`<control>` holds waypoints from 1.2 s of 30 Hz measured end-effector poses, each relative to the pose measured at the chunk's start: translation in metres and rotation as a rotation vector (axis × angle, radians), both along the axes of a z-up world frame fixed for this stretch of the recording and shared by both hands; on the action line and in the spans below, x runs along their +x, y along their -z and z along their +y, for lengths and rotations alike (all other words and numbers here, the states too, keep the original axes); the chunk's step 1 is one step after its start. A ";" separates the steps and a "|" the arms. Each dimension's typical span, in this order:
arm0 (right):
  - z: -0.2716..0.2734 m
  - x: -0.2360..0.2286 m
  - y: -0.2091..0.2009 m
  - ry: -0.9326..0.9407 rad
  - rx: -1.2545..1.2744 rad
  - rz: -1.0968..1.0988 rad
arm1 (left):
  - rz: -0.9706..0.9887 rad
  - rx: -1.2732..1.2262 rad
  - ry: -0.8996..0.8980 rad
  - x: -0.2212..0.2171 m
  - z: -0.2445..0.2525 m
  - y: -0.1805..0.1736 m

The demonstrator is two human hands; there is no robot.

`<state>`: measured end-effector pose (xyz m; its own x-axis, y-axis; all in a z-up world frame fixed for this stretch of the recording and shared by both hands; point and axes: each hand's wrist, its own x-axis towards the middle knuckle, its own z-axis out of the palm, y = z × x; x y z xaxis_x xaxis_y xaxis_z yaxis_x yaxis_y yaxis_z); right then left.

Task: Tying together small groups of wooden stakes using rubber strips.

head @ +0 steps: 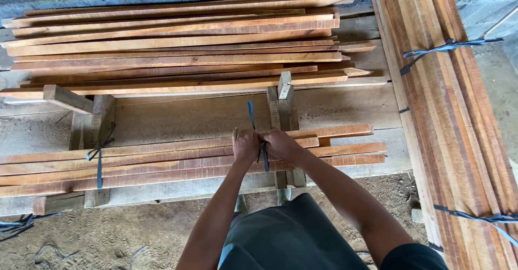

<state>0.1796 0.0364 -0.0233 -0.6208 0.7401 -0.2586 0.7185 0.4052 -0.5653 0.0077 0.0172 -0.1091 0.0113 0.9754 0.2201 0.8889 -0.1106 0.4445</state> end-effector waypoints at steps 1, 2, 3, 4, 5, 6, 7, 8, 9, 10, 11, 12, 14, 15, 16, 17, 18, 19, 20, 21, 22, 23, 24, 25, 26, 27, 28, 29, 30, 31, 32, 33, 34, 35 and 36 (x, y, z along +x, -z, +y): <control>-0.004 -0.001 -0.009 -0.001 -0.001 -0.001 | -0.001 -0.001 -0.001 0.005 -0.001 -0.014; -0.007 -0.003 -0.019 0.037 -0.043 0.054 | -0.007 -0.046 -0.031 0.008 -0.002 -0.028; -0.010 -0.006 -0.029 0.075 -0.084 0.109 | -0.013 -0.090 -0.062 0.012 -0.003 -0.042; -0.015 -0.007 -0.053 0.072 -0.079 0.109 | -0.014 -0.085 -0.065 0.012 0.000 -0.036; -0.020 -0.008 -0.076 0.161 -0.156 0.219 | -0.013 -0.115 -0.104 0.012 0.003 -0.031; -0.027 -0.010 -0.098 0.250 -0.237 0.331 | -0.011 -0.149 -0.144 0.012 0.003 -0.025; -0.026 -0.003 -0.079 0.247 -0.235 0.332 | -0.010 -0.146 -0.148 0.011 0.003 -0.022; -0.024 0.005 -0.061 0.312 -0.270 0.398 | -0.026 -0.166 -0.162 0.011 0.004 -0.020; -0.022 0.014 -0.042 0.377 -0.305 0.465 | -0.041 -0.186 -0.177 0.012 0.005 -0.017; -0.020 0.012 -0.045 0.374 -0.302 0.467 | -0.040 -0.182 -0.179 0.012 0.007 -0.016; -0.018 0.010 -0.048 0.469 -0.402 0.663 | -0.077 -0.234 -0.190 0.012 0.009 -0.014; -0.017 0.009 -0.051 0.566 -0.503 0.859 | -0.115 -0.287 -0.199 0.013 0.012 -0.012; -0.012 0.015 -0.021 0.554 -0.507 0.923 | -0.158 -0.344 -0.171 0.012 0.010 -0.040; -0.011 0.018 -0.006 0.542 -0.514 0.985 | -0.202 -0.403 -0.144 0.012 0.008 -0.053; -0.011 0.017 -0.010 0.540 -0.512 0.987 | -0.201 -0.401 -0.145 0.010 0.009 -0.057; -0.012 0.016 -0.014 0.549 -0.501 1.002 | -0.231 -0.449 -0.123 0.008 0.009 -0.061; -0.016 0.016 -0.017 0.562 -0.491 1.017 | -0.260 -0.500 -0.099 0.007 0.008 -0.065; -0.017 0.016 -0.017 0.564 -0.491 1.020 | -0.257 -0.501 -0.097 0.006 0.007 -0.061; -0.017 0.017 -0.018 0.575 -0.503 1.045 | -0.279 -0.499 -0.063 0.005 0.010 -0.058; -0.016 0.018 -0.018 0.585 -0.514 1.070 | -0.301 -0.498 -0.030 0.004 0.013 -0.055; -0.012 0.019 -0.017 0.589 -0.514 1.070 | -0.301 -0.500 -0.027 0.006 0.012 -0.066; -0.008 0.020 -0.015 0.599 -0.478 1.020 | -0.259 -0.496 -0.009 0.008 0.010 -0.077; -0.004 0.018 -0.013 0.607 -0.446 0.970 | -0.217 -0.492 0.006 0.008 0.008 -0.088; -0.002 0.017 -0.028 0.607 -0.449 0.970 | -0.216 -0.494 0.004 0.005 0.009 -0.080; 0.001 0.015 -0.044 0.560 -0.402 0.925 | -0.212 -0.481 0.033 0.003 0.010 -0.072; 0.004 0.014 -0.060 0.512 -0.355 0.879 | -0.207 -0.468 0.062 0.001 0.011 -0.064; 0.006 0.011 -0.062 0.512 -0.353 0.881 | -0.205 -0.466 0.063 -0.002 0.011 -0.061; 0.009 0.009 -0.064 0.470 -0.287 0.802 | -0.250 -0.458 0.063 -0.004 0.010 -0.058; 0.013 0.008 -0.067 0.431 -0.217 0.723 | -0.296 -0.447 0.069 -0.004 0.012 -0.056; 0.016 0.004 -0.077 0.434 -0.210 0.725 | -0.294 -0.443 0.074 -0.006 0.015 -0.058; 0.016 0.000 -0.086 0.417 -0.180 0.639 | -0.315 -0.443 0.077 -0.009 0.014 -0.059; 0.017 -0.005 -0.095 0.400 -0.151 0.552 | -0.337 -0.442 0.080 -0.012 0.014 -0.059; 0.022 -0.011 -0.095 0.400 -0.152 0.554 | -0.335 -0.443 0.080 -0.013 0.015 -0.061; 0.026 -0.017 -0.095 0.377 -0.152 0.547 | -0.384 -0.442 0.097 -0.014 0.015 -0.064; 0.032 -0.022 -0.096 0.354 -0.151 0.539 | -0.434 -0.440 0.115 -0.014 0.016 -0.066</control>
